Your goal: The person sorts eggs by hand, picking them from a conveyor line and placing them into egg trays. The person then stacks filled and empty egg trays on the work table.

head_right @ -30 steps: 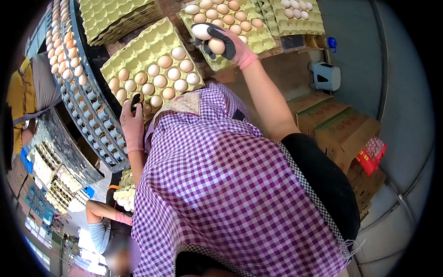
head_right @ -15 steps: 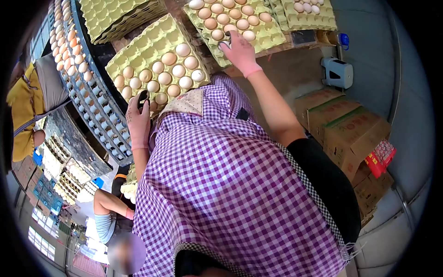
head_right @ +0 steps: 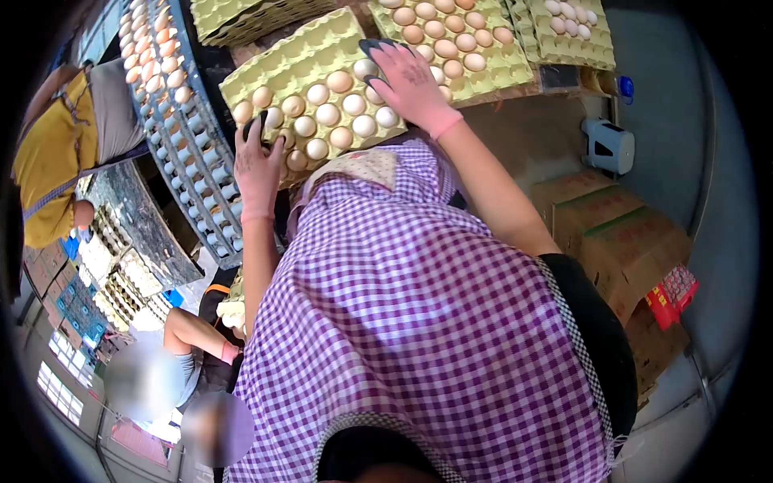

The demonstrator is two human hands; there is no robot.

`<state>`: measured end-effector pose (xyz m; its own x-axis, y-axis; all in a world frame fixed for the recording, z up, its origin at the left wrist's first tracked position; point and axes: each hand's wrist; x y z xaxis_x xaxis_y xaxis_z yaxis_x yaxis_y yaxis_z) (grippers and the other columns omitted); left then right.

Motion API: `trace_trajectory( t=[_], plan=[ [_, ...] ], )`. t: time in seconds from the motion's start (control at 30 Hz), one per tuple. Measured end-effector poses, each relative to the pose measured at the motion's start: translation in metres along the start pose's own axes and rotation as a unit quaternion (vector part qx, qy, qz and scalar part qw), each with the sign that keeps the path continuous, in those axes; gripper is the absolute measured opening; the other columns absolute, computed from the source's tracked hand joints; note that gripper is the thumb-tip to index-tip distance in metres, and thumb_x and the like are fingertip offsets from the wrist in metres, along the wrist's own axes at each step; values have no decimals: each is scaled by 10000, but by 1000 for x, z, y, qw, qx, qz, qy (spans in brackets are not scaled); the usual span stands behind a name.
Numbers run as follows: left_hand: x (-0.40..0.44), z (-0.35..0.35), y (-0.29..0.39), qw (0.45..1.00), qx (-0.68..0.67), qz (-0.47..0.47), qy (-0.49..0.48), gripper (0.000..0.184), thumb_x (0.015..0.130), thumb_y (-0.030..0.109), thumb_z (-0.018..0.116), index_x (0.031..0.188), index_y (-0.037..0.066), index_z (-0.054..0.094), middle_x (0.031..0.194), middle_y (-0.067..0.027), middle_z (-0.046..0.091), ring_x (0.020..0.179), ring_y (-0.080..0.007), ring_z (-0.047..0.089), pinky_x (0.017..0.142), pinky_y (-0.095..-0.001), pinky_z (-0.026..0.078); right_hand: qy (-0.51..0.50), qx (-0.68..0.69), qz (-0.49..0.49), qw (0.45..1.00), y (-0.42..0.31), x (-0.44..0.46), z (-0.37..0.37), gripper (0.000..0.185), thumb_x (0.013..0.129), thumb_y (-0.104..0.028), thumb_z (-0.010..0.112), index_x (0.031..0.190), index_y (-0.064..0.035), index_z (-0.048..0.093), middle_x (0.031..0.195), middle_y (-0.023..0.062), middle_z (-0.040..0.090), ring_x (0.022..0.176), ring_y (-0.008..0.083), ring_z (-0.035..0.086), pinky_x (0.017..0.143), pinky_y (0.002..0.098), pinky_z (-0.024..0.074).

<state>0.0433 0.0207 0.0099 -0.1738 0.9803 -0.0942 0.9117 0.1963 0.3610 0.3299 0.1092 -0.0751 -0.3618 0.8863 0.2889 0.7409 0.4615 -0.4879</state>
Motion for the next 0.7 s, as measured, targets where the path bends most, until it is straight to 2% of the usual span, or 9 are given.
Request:
trace_trajectory(
  t=[0.03, 0.23, 0.37, 0.47, 0.5, 0.57, 0.63, 0.67, 0.7],
  plan=[
    [7, -1, -9, 997, 50, 14, 55, 534, 865, 263, 705, 1363, 160, 541, 1398, -157, 491, 1057, -318, 654, 860, -417, 541, -24, -50, -75, 996, -1, 18, 6, 446, 962, -351, 548, 1347, -127, 547, 1371, 94, 561, 1292, 313, 490, 1131, 444, 331],
    [57, -19, -40, 993, 88, 6, 77, 485, 868, 303, 699, 1327, 188, 594, 1357, -147, 519, 1094, -332, 639, 881, -429, 540, -76, -74, -93, 990, 18, 12, 21, 371, 922, -263, 617, 1284, -185, 591, 1260, 13, 606, 1227, 267, 529, 1125, 434, 341],
    [108, 1, -12, 970, 190, 112, -104, 455, 881, 417, 689, 1240, 141, 645, 1259, -129, 585, 1124, -303, 623, 905, -401, 519, -82, -57, -118, 988, 25, 11, 13, 357, 925, -250, 605, 1270, -157, 598, 1184, 64, 613, 1177, 276, 540, 1081, 437, 379],
    [125, 18, -4, 928, 280, 144, -198, 367, 894, 390, 675, 1134, 112, 671, 1209, -109, 602, 1100, -287, 631, 880, -398, 521, -95, 139, 67, 983, 17, 11, -7, 370, 946, -202, 567, 1299, -92, 588, 1176, 127, 615, 1147, 303, 561, 1017, 410, 434],
    [125, 21, -13, 930, 279, 139, -193, 367, 894, 390, 675, 1134, 112, 671, 1209, -109, 602, 1100, -287, 631, 880, -398, 521, -73, 331, 101, 935, 24, 12, 1, 363, 972, -222, 559, 1307, -85, 586, 1194, 133, 613, 1102, 277, 608, 933, 387, 496],
    [122, 26, -32, 939, 240, 204, -136, 302, 902, 371, 666, 1048, 106, 678, 1162, -106, 617, 1089, -295, 633, 868, -405, 522, -56, 635, 305, 708, -6, 21, -30, 360, 977, -250, 587, 1276, -50, 599, 1162, 114, 646, 1058, 200, 632, 848, 344, 530],
    [106, 12, -48, 946, 211, 217, -119, 316, 925, 326, 645, 1125, 82, 670, 1153, -66, 640, 1052, -243, 648, 851, -357, 526, -82, 322, 77, 940, -2, 16, -22, 406, 943, -287, 643, 1229, -1, 608, 1151, 104, 647, 1027, 142, 616, 820, 318, 534],
    [94, 5, -57, 985, -55, 107, -126, 333, 931, 283, 630, 1176, 60, 652, 1159, -60, 642, 1032, -209, 641, 854, -331, 520, -133, 396, 166, 894, 0, 24, -15, 401, 934, -302, 645, 1213, -16, 616, 1156, 126, 635, 1018, 178, 629, 824, 330, 534],
    [82, -2, -60, 940, -318, -8, -122, 356, 936, 241, 616, 1228, 38, 634, 1165, -55, 645, 1011, -176, 634, 856, -304, 515, -180, 461, 252, 831, -4, 35, -11, 396, 925, -317, 646, 1198, -32, 624, 1161, 148, 623, 1010, 215, 641, 827, 343, 533]
  ],
)
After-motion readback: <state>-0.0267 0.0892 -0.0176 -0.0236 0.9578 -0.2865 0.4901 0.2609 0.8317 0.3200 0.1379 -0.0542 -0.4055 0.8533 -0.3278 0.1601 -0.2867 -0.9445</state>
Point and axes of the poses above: each hand's wrist, its own x-axis towards the middle knuckle, its own z-axis out of the palm, y = z × x
